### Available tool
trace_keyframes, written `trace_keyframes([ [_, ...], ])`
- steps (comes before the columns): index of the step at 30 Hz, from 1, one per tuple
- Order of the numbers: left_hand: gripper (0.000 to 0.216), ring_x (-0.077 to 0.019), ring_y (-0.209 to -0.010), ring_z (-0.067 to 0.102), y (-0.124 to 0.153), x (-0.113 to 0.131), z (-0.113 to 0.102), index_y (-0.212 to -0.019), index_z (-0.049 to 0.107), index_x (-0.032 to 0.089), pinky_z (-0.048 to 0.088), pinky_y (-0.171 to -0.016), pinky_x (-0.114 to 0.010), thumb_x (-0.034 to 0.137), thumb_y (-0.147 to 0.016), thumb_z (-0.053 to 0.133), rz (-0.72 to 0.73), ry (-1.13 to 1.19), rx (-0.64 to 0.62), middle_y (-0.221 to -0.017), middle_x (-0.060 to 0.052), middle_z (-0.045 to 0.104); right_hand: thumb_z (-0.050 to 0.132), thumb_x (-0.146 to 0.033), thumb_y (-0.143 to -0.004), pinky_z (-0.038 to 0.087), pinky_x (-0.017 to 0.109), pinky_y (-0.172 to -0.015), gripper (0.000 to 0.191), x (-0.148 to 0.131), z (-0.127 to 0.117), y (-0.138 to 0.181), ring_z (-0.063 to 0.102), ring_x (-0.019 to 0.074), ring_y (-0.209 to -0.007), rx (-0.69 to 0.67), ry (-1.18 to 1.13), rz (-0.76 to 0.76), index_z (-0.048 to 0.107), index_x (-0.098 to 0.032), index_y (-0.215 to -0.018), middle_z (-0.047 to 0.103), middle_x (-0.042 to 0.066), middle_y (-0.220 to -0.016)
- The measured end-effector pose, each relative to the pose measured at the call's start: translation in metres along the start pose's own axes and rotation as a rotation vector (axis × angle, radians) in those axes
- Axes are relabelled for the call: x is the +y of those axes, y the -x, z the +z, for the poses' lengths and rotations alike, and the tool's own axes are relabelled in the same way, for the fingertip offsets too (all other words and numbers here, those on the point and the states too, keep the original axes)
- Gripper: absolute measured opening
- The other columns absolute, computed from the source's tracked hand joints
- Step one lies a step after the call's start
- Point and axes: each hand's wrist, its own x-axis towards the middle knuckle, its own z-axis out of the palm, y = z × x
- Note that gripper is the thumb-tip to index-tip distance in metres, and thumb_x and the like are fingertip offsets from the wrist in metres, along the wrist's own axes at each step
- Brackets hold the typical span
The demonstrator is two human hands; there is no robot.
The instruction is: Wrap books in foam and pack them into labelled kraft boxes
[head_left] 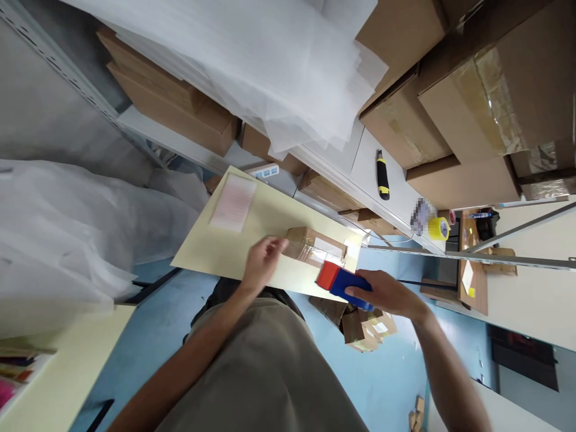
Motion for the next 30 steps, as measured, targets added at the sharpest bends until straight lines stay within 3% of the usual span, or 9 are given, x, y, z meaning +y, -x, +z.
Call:
trace_keyframes([
  [1,0.048,-0.0193,-0.067,0.063,-0.008,-0.006,-0.004,-0.088,0.077,0.021,0.047,-0.062,-0.029,0.069,-0.085,0.070,-0.030,-0.001,0.055,-0.074,-0.003,0.073,0.062,-0.081,-0.098,0.053,0.032,-0.063,0.061,0.003,-0.009,0.003,0.076,0.0244,-0.076,-0.025,-0.035,0.026,0.069,-0.021,-0.099,0.080,0.009,-0.090],
  [4,0.048,-0.0186,-0.064,0.062,-0.028,-0.028,-0.007,-0.086,0.077,0.020,0.047,-0.061,-0.029,0.068,-0.080,0.074,-0.073,0.025,0.012,-0.070,-0.003,0.072,0.065,-0.085,-0.095,0.056,0.031,-0.061,0.065,0.013,-0.032,0.006,0.077,0.0228,-0.070,-0.080,-0.140,0.054,0.069,-0.020,-0.097,0.080,0.007,-0.083],
  [9,0.050,-0.0213,-0.073,0.069,-0.047,-0.059,0.017,-0.083,0.076,0.021,0.051,-0.065,-0.029,0.070,-0.072,0.077,-0.124,0.135,-0.072,-0.074,-0.006,0.076,0.066,-0.084,-0.095,0.054,0.028,-0.056,0.065,0.007,-0.052,-0.008,0.074,0.0194,-0.062,-0.036,-0.168,0.034,0.073,-0.019,-0.096,0.079,0.007,-0.078],
  [14,0.047,-0.0232,-0.079,0.071,-0.061,-0.080,0.038,-0.083,0.075,0.021,0.054,-0.070,-0.032,0.068,-0.077,0.073,-0.118,0.105,-0.077,-0.078,-0.006,0.079,0.068,-0.083,-0.093,0.054,0.031,-0.054,0.062,-0.018,-0.054,-0.022,0.073,0.0210,-0.058,0.024,-0.126,0.060,0.072,-0.021,-0.089,0.077,0.006,-0.072],
  [18,0.040,-0.0247,-0.082,0.073,-0.067,-0.090,0.049,-0.082,0.075,0.021,0.056,-0.076,-0.034,0.061,-0.082,0.072,-0.087,0.052,-0.043,-0.085,-0.008,0.082,0.070,-0.081,-0.092,0.053,0.032,-0.053,0.059,-0.023,-0.055,-0.024,0.073,0.0222,-0.060,0.085,-0.065,0.054,0.071,-0.023,-0.083,0.076,0.005,-0.071],
  [25,0.022,-0.0253,-0.086,0.075,-0.069,-0.103,0.060,-0.089,0.077,0.020,0.056,-0.081,-0.036,0.039,-0.090,0.065,-0.117,-0.027,-0.058,-0.094,-0.009,0.083,0.067,-0.082,-0.093,0.050,0.029,-0.048,0.060,-0.037,-0.053,-0.031,0.072,0.0202,-0.055,0.096,-0.033,0.082,0.067,-0.023,-0.078,0.075,0.004,-0.068],
  [30,0.019,-0.0254,-0.087,0.074,-0.073,-0.114,0.067,-0.091,0.075,0.020,0.055,-0.083,-0.036,0.036,-0.092,0.065,-0.125,-0.069,-0.024,-0.096,-0.010,0.082,0.069,-0.078,-0.093,0.049,0.028,-0.046,0.056,-0.051,-0.048,-0.044,0.072,0.0195,-0.055,0.109,-0.033,0.124,0.068,-0.023,-0.080,0.075,0.004,-0.069],
])
